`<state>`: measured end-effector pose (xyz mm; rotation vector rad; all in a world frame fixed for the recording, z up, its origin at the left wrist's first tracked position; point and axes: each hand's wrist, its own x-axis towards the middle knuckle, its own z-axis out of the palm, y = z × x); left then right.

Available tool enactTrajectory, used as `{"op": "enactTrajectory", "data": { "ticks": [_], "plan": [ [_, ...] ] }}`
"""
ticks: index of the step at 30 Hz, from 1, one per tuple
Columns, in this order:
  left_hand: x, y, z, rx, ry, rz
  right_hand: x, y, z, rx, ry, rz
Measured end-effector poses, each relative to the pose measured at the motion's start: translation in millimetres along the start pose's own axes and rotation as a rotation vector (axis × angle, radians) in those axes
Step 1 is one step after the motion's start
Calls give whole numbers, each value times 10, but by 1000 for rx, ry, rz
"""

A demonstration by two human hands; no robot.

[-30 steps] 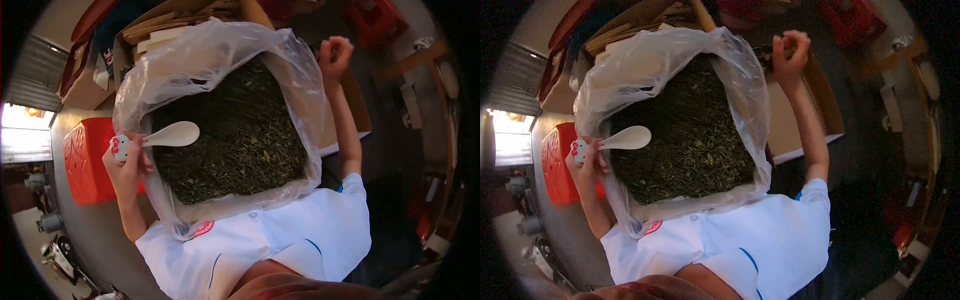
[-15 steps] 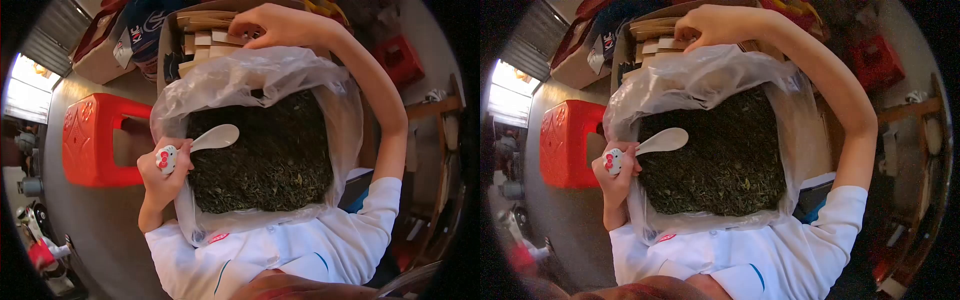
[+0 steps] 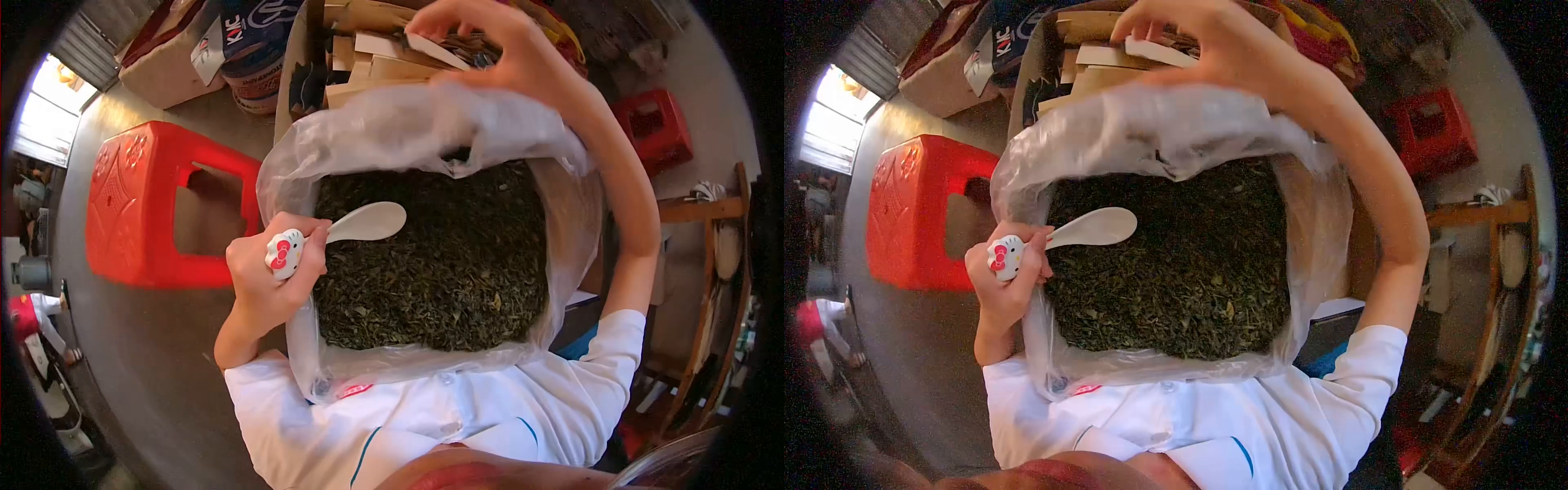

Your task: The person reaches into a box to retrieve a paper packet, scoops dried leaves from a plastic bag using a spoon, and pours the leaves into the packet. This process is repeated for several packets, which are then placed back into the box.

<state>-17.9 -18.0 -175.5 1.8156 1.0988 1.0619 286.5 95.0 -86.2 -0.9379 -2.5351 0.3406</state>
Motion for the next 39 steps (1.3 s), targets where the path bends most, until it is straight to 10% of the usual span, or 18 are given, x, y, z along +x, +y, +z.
{"op": "enactTrajectory", "data": {
  "ticks": [4, 19, 25, 32, 39],
  "plan": [
    [3, -3, 6, 15, 4, 42, -170, -207, 321, -553, 62, -132],
    [3, -22, 26, 4, 27, 56, -305, -325, 719, -886, 232, -178],
    [-6, -51, 21, -11, 32, 60, -285, -335, 477, -469, 227, -131],
    [-15, -12, 29, -3, 25, 23, -328, -395, -143, -89, 63, 509],
    [-15, -1, 45, -44, 27, 9, -273, -447, 191, -566, 149, -120]
  ]
}}
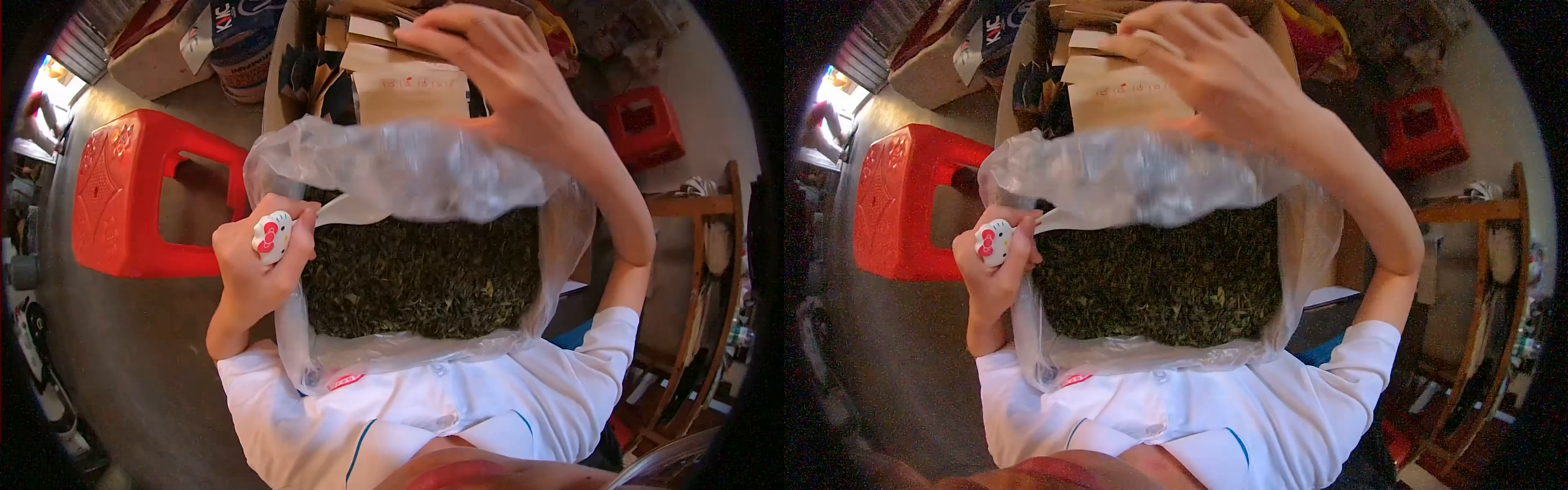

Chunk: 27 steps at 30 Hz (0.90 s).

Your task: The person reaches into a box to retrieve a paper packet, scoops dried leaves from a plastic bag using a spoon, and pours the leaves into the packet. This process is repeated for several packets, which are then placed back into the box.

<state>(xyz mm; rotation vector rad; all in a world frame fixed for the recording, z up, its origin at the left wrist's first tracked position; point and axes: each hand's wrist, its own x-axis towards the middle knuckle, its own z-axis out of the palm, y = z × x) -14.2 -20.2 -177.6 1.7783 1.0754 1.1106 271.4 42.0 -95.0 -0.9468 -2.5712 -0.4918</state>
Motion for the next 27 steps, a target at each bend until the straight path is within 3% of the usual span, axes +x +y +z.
{"op": "enactTrajectory", "data": {
  "ticks": [7, 14, 17, 18, 21, 23, 25, 27],
  "plan": [
    [-7, -24, -27, -16, -5, -3, -31, -94, 386, -63, -41, 60],
    [0, 74, -30, 12, 15, -21, -1, 26, 120, 221, 61, 99],
    [17, 146, -47, 97, 21, 111, -73, 95, -92, 326, 102, 179],
    [34, 241, -44, 151, 30, 138, -92, 111, -94, 320, 261, 135],
    [69, 403, -78, 307, 16, 239, -205, 147, -199, 320, 454, 140],
    [70, 562, -38, 399, 27, 244, -310, 97, -416, 131, 514, 105],
    [144, 627, -34, 579, -16, 444, -475, 19, -573, 41, 511, 126],
    [193, 605, 40, 660, -128, 485, -651, -110, -751, -14, 464, 182]
  ]
}}
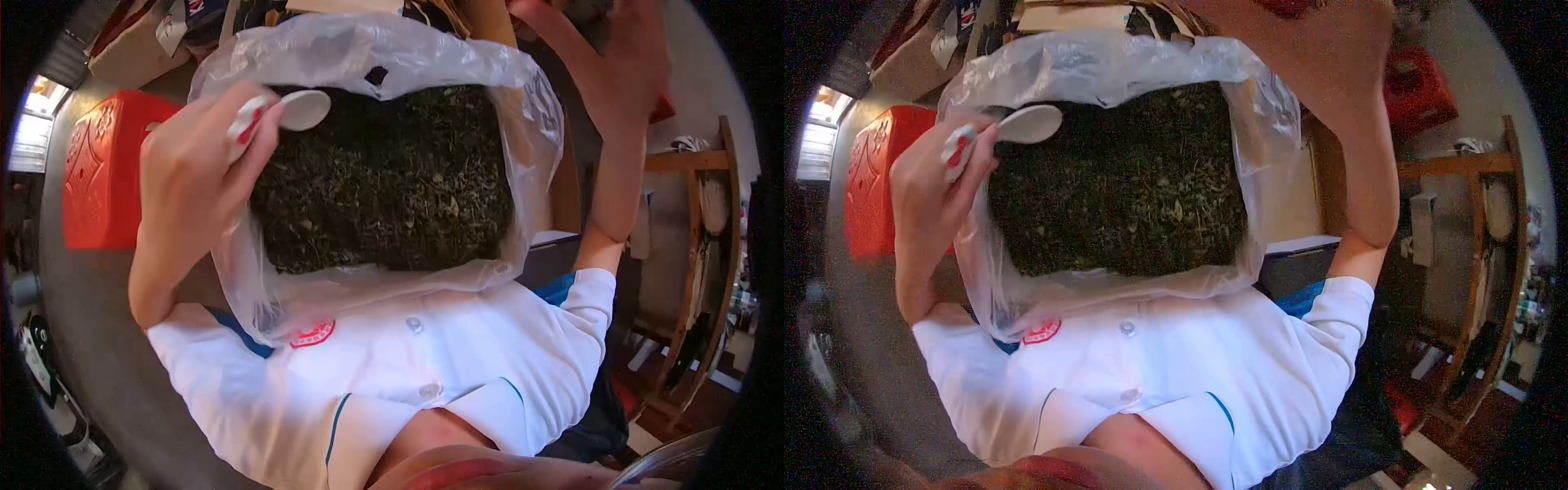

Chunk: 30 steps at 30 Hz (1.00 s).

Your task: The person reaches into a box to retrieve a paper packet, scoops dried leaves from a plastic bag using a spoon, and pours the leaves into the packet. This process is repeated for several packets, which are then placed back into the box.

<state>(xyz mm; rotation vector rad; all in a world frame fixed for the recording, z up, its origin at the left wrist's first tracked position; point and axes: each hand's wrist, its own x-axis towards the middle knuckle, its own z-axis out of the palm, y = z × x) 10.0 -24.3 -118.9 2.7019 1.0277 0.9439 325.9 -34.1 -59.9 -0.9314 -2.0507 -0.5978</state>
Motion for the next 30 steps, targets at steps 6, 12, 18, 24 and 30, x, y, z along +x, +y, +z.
{"op": "enactTrajectory", "data": {
  "ticks": [6, 12, 18, 24, 30],
  "plan": [
    [177, -212, 432, 144, -225, 209, -490, -400, -310, 246, -55, 101],
    [332, 0, 617, -529, -467, -347, -742, -555, -422, 299, -59, 183],
    [314, 81, 859, -1035, -559, -583, -901, -426, -435, 301, -142, 204],
    [294, 230, 834, -1200, -489, -707, -1000, -331, -354, 390, -140, 289],
    [198, 134, 571, -1225, -361, -791, -1085, -263, -232, 675, -101, 300]
  ]
}}
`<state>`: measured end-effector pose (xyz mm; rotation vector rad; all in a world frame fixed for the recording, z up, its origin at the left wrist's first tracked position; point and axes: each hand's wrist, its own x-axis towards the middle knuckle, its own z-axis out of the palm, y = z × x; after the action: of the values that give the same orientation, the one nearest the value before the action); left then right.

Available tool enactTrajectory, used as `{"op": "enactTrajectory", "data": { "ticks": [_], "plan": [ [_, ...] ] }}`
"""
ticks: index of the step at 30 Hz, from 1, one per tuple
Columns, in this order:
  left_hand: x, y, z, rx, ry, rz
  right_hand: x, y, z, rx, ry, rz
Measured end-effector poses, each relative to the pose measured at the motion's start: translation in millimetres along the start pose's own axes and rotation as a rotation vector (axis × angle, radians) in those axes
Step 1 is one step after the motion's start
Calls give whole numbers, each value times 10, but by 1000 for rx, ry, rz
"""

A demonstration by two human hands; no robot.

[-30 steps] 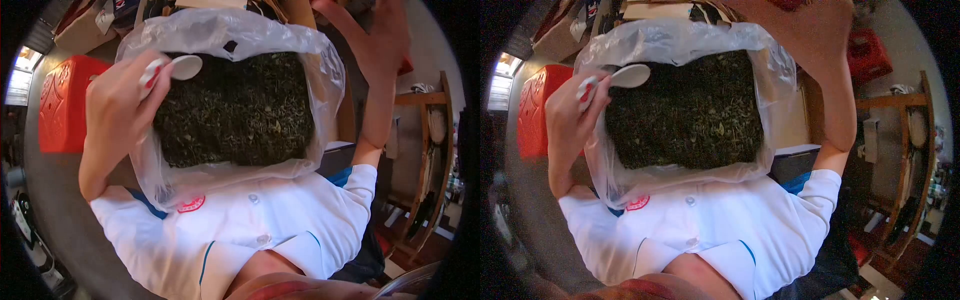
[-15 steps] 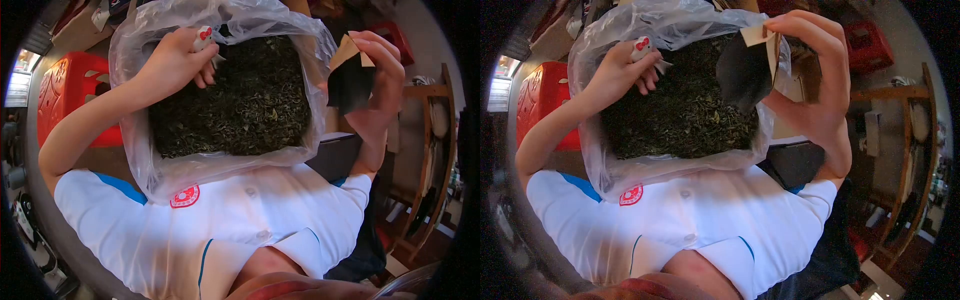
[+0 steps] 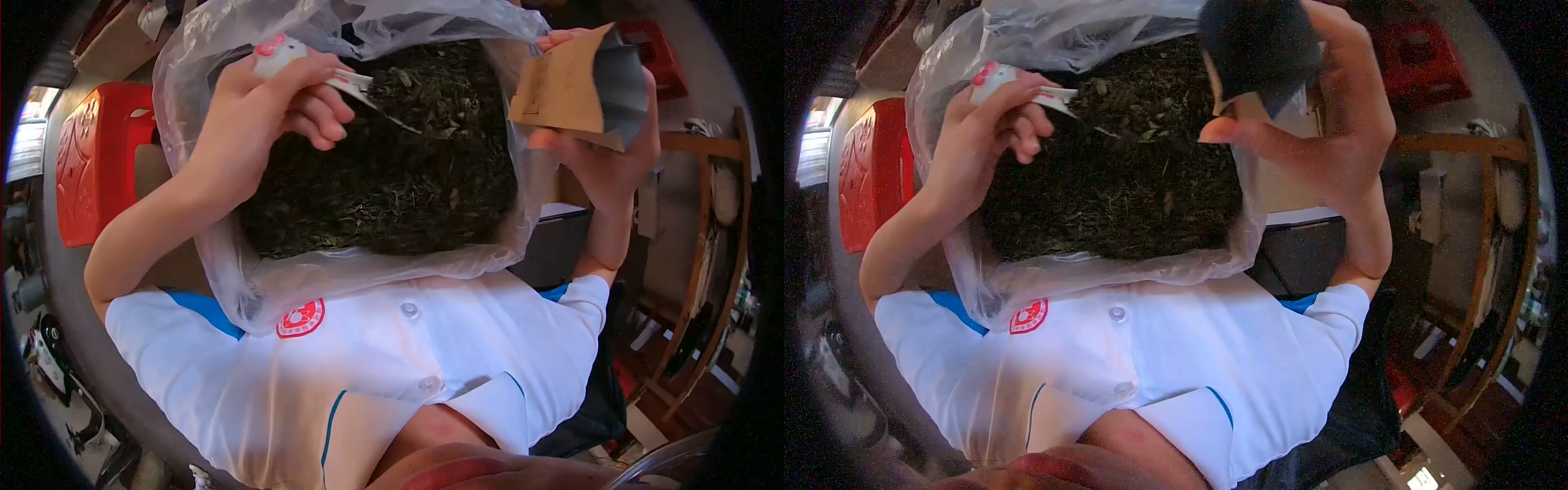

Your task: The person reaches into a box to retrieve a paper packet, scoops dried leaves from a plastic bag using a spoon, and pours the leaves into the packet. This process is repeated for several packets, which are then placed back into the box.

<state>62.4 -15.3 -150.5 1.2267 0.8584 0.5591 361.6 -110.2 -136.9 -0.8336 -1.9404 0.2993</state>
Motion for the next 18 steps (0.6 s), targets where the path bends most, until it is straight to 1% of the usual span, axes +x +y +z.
{"op": "enactTrajectory", "data": {
  "ticks": [1, 3, 6, 8, 9, 12, 13, 16, 18],
  "plan": [
    [-59, 29, -15, 0, 45, -11, 28, -4, 52, -5, -17, -5],
    [-162, 63, -91, -3, 61, -23, 104, -44, 180, -13, -52, -18],
    [-350, 100, -156, -27, 125, -32, 181, -128, 207, -174, -195, 44],
    [-474, 122, -222, -44, 159, -12, 219, -158, 274, -189, -221, 84],
    [-521, 128, -249, -8, 230, -34, 230, -168, 298, -197, -236, 111],
    [-674, 154, -359, -79, 287, 33, 267, -156, 389, -250, -270, 146],
    [-704, 133, -442, -5, 346, 63, 278, -150, 420, -273, -279, 151],
    [-798, 177, -582, 80, 349, 146, 347, -139, 545, -293, -328, 183],
    [-809, 212, -598, 98, 353, 163, 378, -117, 630, -282, -346, 186]
  ]
}}
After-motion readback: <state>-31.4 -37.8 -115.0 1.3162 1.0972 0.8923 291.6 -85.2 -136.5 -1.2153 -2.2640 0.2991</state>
